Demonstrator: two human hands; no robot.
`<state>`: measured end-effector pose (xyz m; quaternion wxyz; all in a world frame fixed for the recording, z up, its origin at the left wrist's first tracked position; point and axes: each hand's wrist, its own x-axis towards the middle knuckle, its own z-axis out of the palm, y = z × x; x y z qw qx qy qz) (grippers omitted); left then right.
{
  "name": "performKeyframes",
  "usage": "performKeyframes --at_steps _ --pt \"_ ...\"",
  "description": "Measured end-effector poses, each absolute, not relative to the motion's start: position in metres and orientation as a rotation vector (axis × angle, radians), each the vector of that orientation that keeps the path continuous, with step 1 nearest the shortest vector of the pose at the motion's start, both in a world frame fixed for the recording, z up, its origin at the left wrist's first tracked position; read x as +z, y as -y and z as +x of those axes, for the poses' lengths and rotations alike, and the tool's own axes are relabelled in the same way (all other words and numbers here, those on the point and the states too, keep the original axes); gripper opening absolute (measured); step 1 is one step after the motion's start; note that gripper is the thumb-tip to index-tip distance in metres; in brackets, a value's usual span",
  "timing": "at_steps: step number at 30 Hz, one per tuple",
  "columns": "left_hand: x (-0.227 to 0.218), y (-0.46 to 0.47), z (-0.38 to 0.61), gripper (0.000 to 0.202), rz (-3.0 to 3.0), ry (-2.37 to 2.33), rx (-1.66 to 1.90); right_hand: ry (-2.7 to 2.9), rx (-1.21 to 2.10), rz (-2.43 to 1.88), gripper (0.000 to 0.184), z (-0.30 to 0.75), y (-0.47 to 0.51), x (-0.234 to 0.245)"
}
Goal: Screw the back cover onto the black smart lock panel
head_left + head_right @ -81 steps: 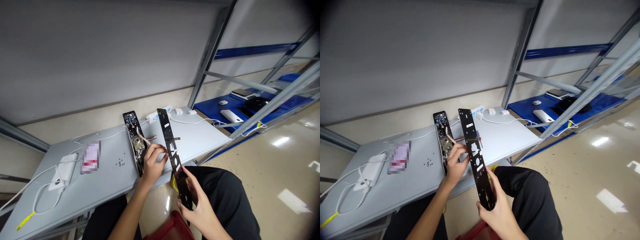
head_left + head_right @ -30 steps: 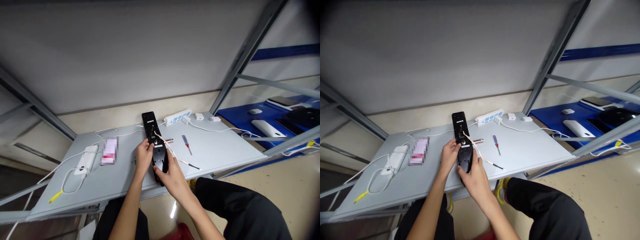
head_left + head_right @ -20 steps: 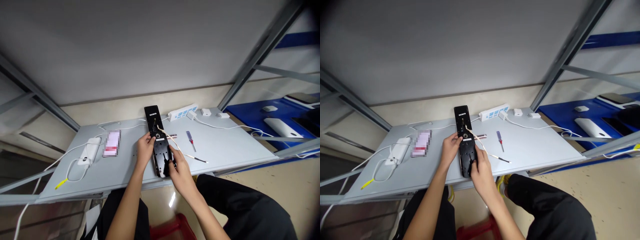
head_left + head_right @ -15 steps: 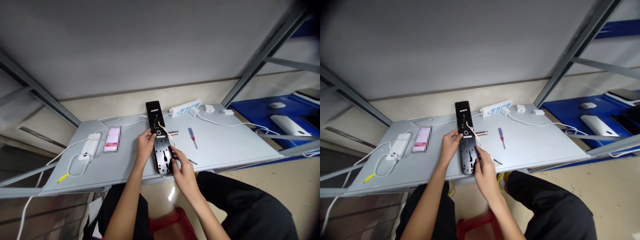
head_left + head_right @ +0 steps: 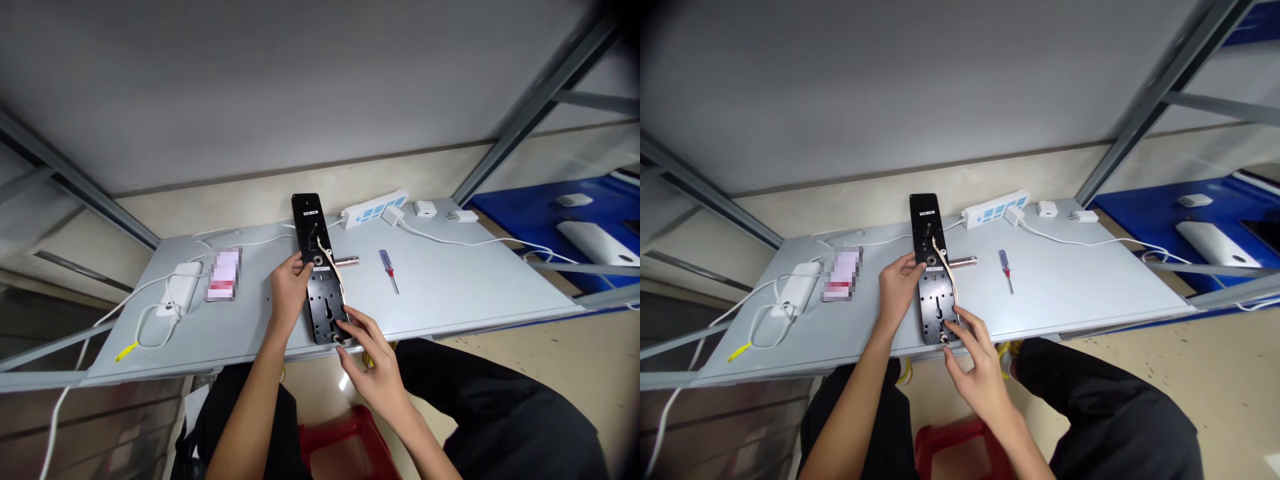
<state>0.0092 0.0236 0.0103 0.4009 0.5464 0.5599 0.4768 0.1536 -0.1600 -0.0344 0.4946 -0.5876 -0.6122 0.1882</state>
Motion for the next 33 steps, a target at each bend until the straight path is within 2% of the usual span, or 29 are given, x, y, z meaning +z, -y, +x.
performKeyframes --at_steps 5,12,15,21,29,33 --pt "0.008 -0.021 0.006 0.025 1.618 -1.417 1.245 1.527 0.344 -1.365 0.023 0.153 0.155 -0.038" --pt "0.01 -0.018 -0.002 0.025 1.842 -1.449 1.364 1.597 0.272 -1.298 0.026 0.155 0.15 -0.039" --pt "0.013 -0.019 -0.004 0.03 1.81 -1.51 1.29 1.614 0.244 -1.293 0.027 0.155 0.149 -0.044" --pt "0.007 -0.025 -0.003 0.036 1.6 -1.475 0.898 1.612 0.23 -1.316 0.026 0.152 0.148 -0.044" --pt "-0.005 -0.034 -0.005 0.035 1.422 -1.374 0.919 1.611 0.232 -1.34 0.024 0.15 0.147 -0.046" --pt "-0.01 -0.036 -0.006 0.043 1.323 -1.348 0.941 1.641 0.254 -1.342 0.027 0.156 0.149 -0.037"
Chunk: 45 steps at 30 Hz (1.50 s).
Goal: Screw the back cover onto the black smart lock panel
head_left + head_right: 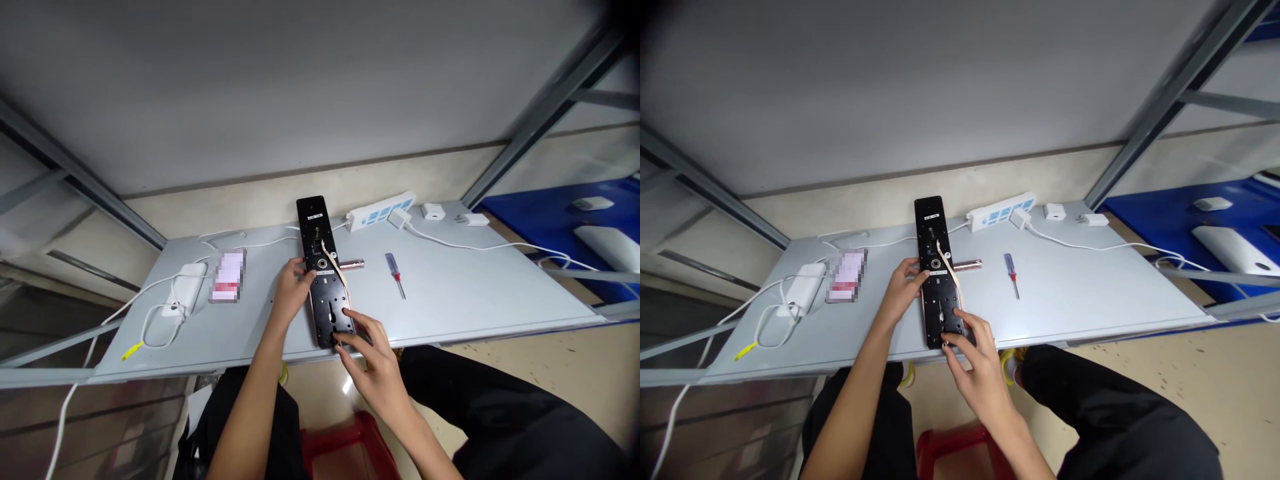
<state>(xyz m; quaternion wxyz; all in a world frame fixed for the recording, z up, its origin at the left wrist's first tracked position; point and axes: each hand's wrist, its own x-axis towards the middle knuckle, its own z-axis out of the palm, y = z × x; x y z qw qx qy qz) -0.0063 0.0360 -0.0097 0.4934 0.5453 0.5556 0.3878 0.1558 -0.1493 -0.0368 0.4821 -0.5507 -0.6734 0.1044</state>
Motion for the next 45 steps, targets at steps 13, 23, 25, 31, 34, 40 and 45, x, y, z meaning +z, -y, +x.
performKeyframes --at_steps 13,23,25,31,34,40,45 --pt "-0.005 -0.032 0.003 0.032 1.201 -1.179 0.883 1.147 0.841 -1.548 0.047 0.188 0.106 -0.038" --pt "0.0 -0.029 0.003 0.037 1.173 -1.176 0.886 1.358 0.723 -1.673 0.038 0.2 0.093 -0.028" --pt "0.004 -0.029 0.0 0.036 1.158 -1.159 0.852 1.419 0.556 -1.749 0.039 0.201 0.092 -0.029" --pt "0.015 -0.029 -0.009 0.04 1.169 -1.102 0.707 1.284 0.696 -1.65 0.037 0.198 0.082 -0.022" --pt "0.015 -0.028 -0.009 0.046 1.183 -1.095 0.73 1.221 0.914 -1.549 0.04 0.193 0.078 -0.017" --pt "0.016 -0.029 -0.01 0.053 1.152 -1.094 0.707 1.33 0.721 -1.618 0.027 0.197 0.071 -0.013" --pt "0.014 -0.028 -0.01 0.052 1.168 -1.07 0.7 1.467 0.356 -1.712 0.03 0.212 0.066 -0.015"
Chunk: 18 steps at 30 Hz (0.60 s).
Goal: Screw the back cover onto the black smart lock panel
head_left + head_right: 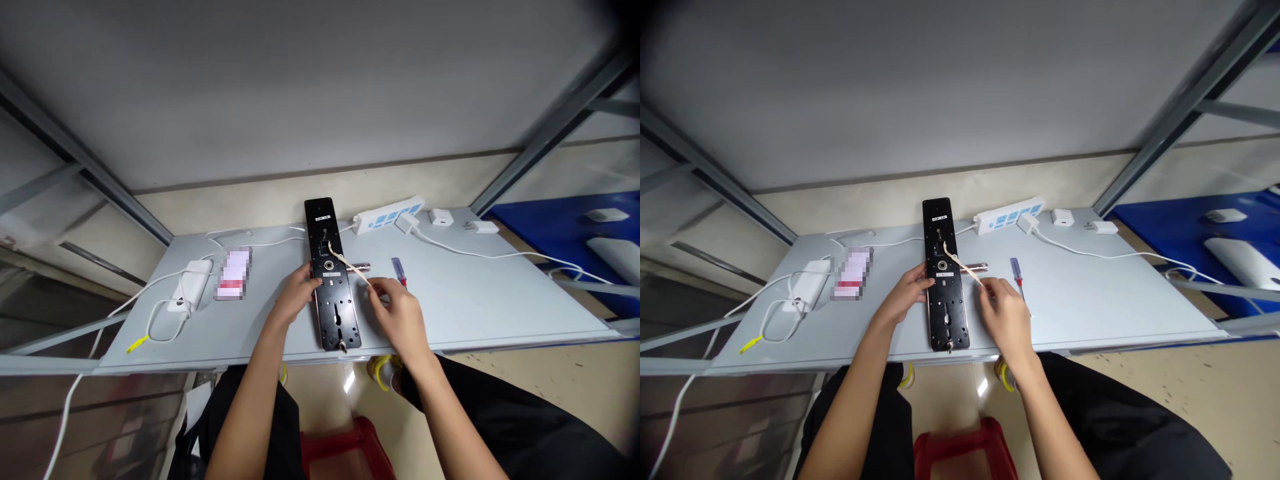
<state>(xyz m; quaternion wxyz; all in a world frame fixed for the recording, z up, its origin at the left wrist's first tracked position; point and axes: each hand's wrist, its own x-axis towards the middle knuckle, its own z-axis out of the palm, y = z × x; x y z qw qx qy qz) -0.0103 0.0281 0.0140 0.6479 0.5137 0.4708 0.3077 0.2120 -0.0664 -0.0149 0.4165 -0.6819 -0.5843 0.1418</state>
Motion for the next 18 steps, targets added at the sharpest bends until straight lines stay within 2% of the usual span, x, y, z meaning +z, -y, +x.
performKeyframes --at_steps 3,5,9,11,14,18 --pt "0.013 -0.031 -0.012 0.053 1.155 -1.064 0.687 1.527 0.447 -1.64 0.028 0.225 0.062 -0.02" --pt "0.016 -0.037 -0.021 0.056 1.127 -1.07 0.674 1.467 0.516 -1.572 0.038 0.239 0.057 -0.023" --pt "0.032 -0.048 -0.065 0.05 1.122 -1.19 0.813 1.366 0.161 -1.824 0.038 0.273 0.044 -0.026" --pt "0.039 -0.05 -0.091 0.041 1.182 -1.233 0.842 1.416 0.118 -1.973 0.044 0.288 0.036 -0.028" --pt "0.041 -0.049 -0.118 0.033 1.281 -1.351 0.785 1.466 0.238 -2.158 0.054 0.301 0.021 -0.032" --pt "0.032 -0.045 -0.125 0.023 1.474 -1.426 0.598 1.481 0.406 -2.201 0.048 0.312 0.002 -0.031"
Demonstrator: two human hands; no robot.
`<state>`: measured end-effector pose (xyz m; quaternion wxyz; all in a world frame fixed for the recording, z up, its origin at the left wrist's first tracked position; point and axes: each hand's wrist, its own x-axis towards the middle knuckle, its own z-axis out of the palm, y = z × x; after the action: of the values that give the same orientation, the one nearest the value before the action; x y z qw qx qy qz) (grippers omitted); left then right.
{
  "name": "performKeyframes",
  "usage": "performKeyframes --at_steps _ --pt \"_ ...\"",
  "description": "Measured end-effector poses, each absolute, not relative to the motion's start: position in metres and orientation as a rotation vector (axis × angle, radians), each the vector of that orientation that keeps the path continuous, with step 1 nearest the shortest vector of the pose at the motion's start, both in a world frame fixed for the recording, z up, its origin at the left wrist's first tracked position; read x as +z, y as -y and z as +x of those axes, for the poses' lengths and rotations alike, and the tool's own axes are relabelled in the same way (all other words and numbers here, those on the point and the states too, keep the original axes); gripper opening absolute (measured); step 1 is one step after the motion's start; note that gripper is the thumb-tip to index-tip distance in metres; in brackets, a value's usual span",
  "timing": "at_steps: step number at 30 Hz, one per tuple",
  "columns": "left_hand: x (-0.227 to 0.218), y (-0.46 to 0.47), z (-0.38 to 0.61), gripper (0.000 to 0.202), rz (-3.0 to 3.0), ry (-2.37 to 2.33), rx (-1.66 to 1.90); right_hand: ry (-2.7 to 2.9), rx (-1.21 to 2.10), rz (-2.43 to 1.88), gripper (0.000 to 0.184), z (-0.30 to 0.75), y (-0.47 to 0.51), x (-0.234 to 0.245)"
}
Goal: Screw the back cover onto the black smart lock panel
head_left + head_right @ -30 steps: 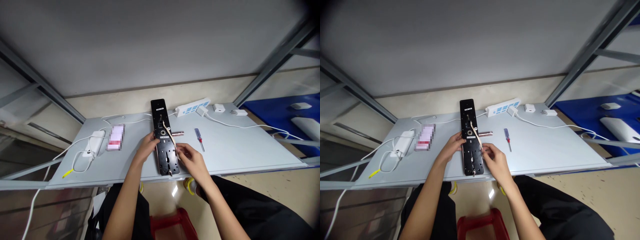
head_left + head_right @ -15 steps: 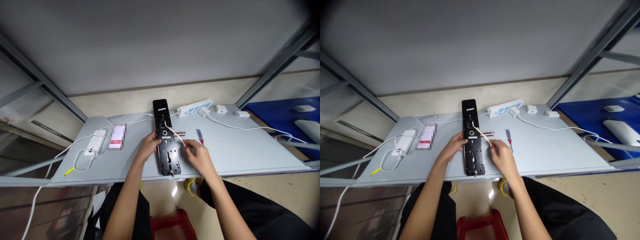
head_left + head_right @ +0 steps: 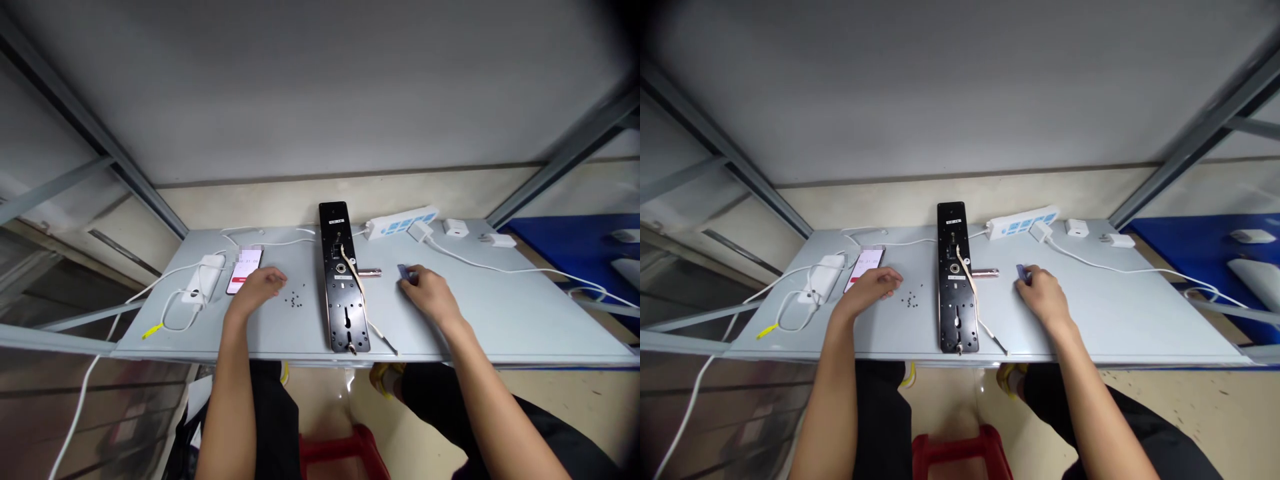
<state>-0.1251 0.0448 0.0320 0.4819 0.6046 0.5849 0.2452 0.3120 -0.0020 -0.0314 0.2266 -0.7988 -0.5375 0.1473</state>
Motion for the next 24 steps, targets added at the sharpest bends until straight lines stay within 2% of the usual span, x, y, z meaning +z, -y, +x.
performKeyframes --at_steps 5,8,11,16,24 --pt "0.022 -0.042 -0.119 0.008 1.623 -1.547 0.452 1.427 0.561 -2.071 0.051 0.311 -0.003 0.005" --pt "0.018 -0.039 -0.114 0.007 1.668 -1.619 0.416 1.265 0.72 -1.545 0.047 0.277 0.006 0.035" --pt "0.014 -0.038 -0.11 0.008 1.675 -1.611 0.41 1.283 0.71 -1.269 0.052 0.219 0.01 0.054" --pt "0.004 -0.04 -0.114 0.018 1.688 -1.616 0.574 1.699 0.448 -1.191 0.042 0.144 -0.016 0.042" --pt "-0.002 -0.041 -0.129 0.015 1.744 -1.606 0.541 1.941 0.294 -1.279 0.036 0.131 -0.049 0.017"
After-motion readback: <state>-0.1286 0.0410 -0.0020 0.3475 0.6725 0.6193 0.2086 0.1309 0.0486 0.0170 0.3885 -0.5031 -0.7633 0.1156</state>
